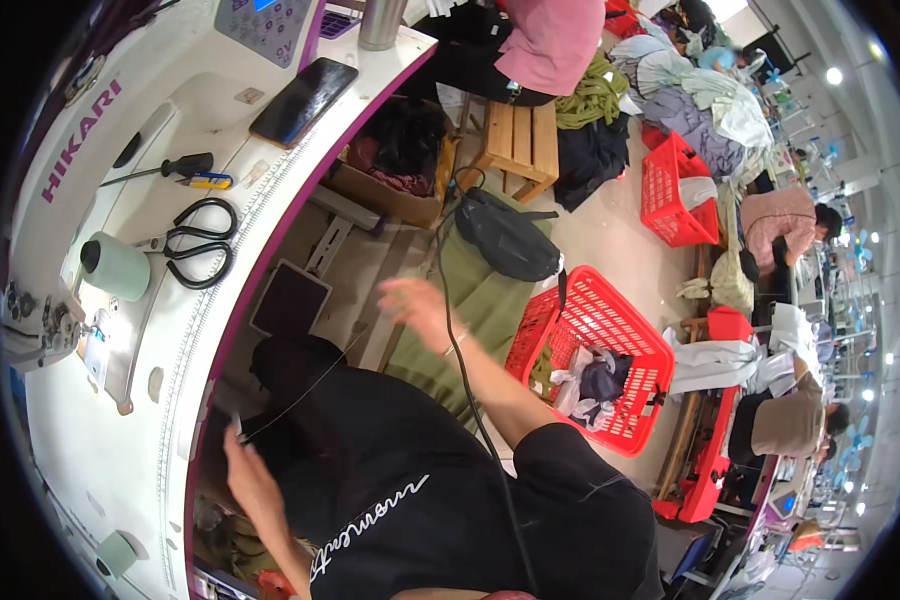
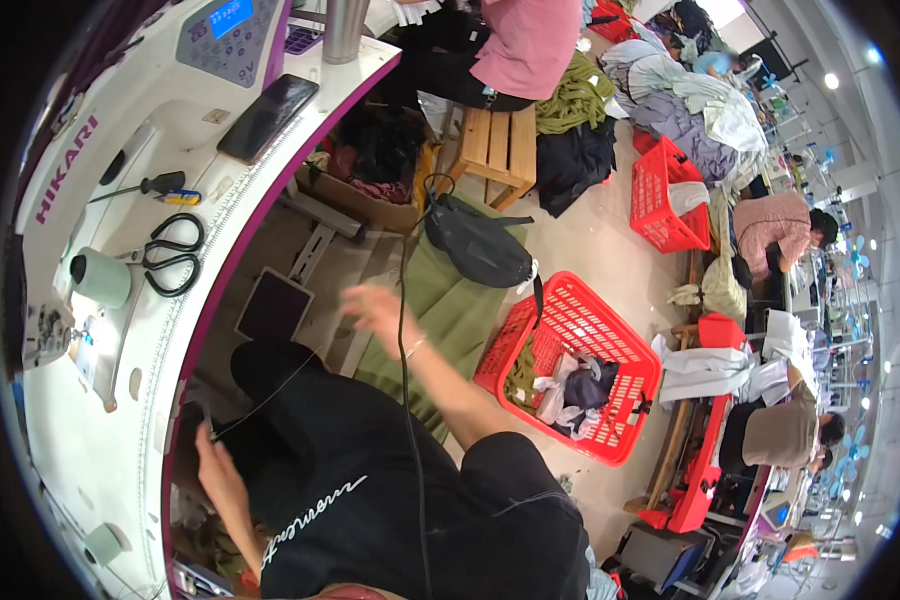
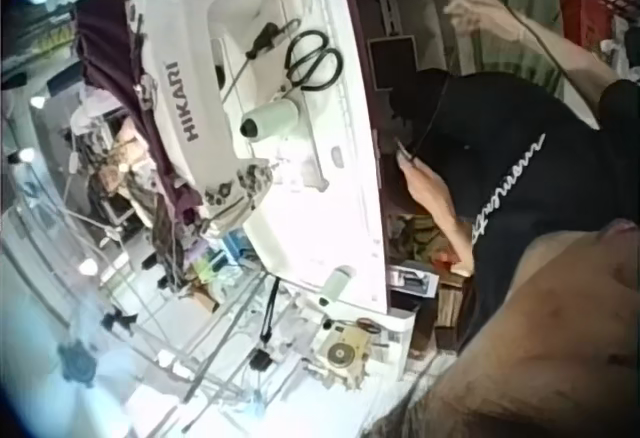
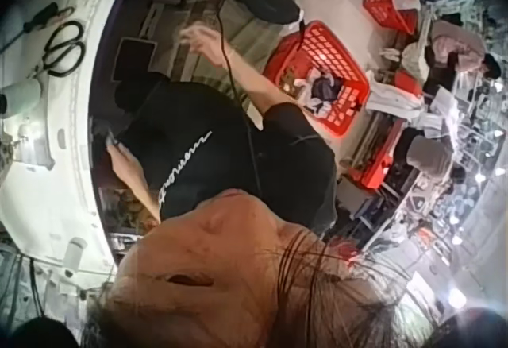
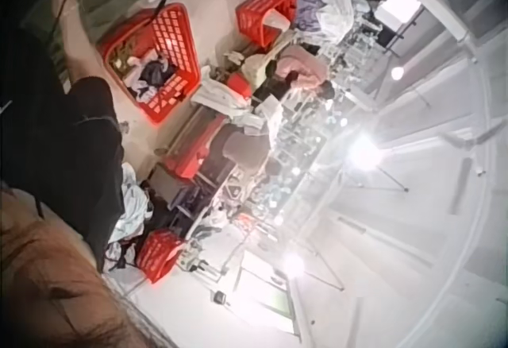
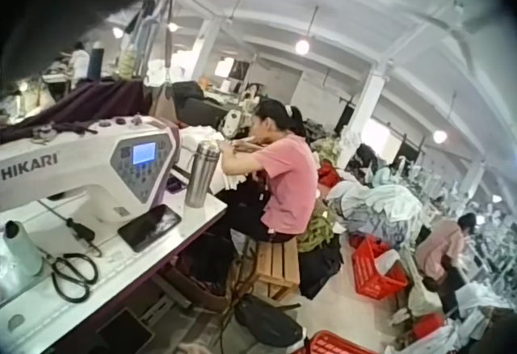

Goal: The person opens a drawer under the sewing machine table and retrieves a small spool of thread. They then use a screwdriver to manipulate the thread spool, likely to wind or adjust the thread. The person continues to handle the thread and the screwdriver, preparing the sewing machine for use.

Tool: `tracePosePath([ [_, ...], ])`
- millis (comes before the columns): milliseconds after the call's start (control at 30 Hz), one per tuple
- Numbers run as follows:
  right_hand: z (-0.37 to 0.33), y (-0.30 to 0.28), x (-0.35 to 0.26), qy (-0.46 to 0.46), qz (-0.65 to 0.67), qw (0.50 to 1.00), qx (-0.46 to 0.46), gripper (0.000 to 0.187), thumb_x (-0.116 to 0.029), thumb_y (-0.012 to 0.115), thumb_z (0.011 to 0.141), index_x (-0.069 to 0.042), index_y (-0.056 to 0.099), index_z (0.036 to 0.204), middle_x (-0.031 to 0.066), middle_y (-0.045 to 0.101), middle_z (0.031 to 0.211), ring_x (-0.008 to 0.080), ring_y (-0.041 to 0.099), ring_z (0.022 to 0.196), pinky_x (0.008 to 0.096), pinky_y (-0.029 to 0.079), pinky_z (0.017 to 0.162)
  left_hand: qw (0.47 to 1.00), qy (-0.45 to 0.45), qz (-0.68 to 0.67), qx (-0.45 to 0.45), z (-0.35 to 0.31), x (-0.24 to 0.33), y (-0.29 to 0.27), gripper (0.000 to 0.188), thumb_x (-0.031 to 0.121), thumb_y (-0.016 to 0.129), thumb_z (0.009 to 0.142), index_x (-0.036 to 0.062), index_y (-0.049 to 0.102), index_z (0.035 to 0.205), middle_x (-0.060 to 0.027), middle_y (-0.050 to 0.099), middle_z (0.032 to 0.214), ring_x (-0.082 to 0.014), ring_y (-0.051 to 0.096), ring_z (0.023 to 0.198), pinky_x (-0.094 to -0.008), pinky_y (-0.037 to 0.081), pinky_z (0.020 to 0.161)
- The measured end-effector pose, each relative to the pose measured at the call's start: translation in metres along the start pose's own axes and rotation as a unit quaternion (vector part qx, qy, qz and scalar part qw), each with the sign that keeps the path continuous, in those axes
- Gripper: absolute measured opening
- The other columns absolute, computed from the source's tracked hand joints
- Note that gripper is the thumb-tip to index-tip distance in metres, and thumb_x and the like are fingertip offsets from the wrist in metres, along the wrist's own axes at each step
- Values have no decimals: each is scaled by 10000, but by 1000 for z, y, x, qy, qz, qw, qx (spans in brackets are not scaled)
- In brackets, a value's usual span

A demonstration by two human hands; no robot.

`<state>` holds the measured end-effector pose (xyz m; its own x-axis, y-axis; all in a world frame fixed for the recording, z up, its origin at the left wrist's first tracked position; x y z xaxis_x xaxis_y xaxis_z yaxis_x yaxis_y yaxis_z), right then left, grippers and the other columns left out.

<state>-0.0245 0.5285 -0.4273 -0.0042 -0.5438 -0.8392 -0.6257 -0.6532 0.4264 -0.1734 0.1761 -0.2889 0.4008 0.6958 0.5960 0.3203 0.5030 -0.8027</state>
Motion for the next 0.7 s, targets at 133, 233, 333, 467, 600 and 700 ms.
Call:
tracePosePath([
  [133,-51,189,33,75,-120,912,-385,356,-121,543,976,-73,506,1327,71,624,1108,124,648,824,244,506,731,994,2,-49,-99,6,58,31,401,43,446,986,51,464,1386,-240,623,1193,-415,612,1088,-415,482,894],
  [233,-70,227,47,-2,-254,831,-495,190,-154,520,986,-42,610,1111,32,631,881,90,594,737,254,488,632,995,28,-49,-78,9,59,15,403,45,453,986,48,460,1389,-244,629,1179,-409,616,1089,-398,481,890],
  [333,-29,134,47,31,48,949,-310,138,-213,538,989,-82,578,968,0,578,813,118,537,667,292,477,617,999,1,-30,26,1,10,-18,409,59,485,971,44,472,1379,-261,634,1142,-445,623,1016,-462,493,831],
  [467,21,-138,44,-35,271,952,136,117,-202,575,963,-87,596,960,66,657,961,179,633,948,322,540,870,982,-185,17,42,-21,-69,-45,390,98,502,971,61,489,1360,-278,641,1043,-464,613,974,-477,486,804],
  [600,31,-158,41,-64,204,956,202,333,-257,547,1001,-27,538,1242,158,593,1263,233,609,1076,317,533,878,989,-129,-2,75,-25,-52,-40,392,86,509,964,63,475,1354,-274,625,1084,-462,604,1003,-461,491,794],
  [700,13,39,37,33,62,998,-5,356,-260,506,1024,-23,504,1290,165,587,1281,236,641,1009,311,528,817,993,-79,-58,62,-18,-25,-20,410,65,530,952,70,472,1358,-255,618,1152,-455,596,1033,-452,500,824],
])
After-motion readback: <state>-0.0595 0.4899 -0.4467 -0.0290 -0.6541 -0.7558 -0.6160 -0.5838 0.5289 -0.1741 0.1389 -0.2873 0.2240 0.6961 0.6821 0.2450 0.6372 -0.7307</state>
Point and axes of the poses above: each hand's wrist, its own z-axis towards the middle knuckle, its own y-axis out of the palm, x = y × z, the point moved 9 cm from there along z, towards the middle knuckle
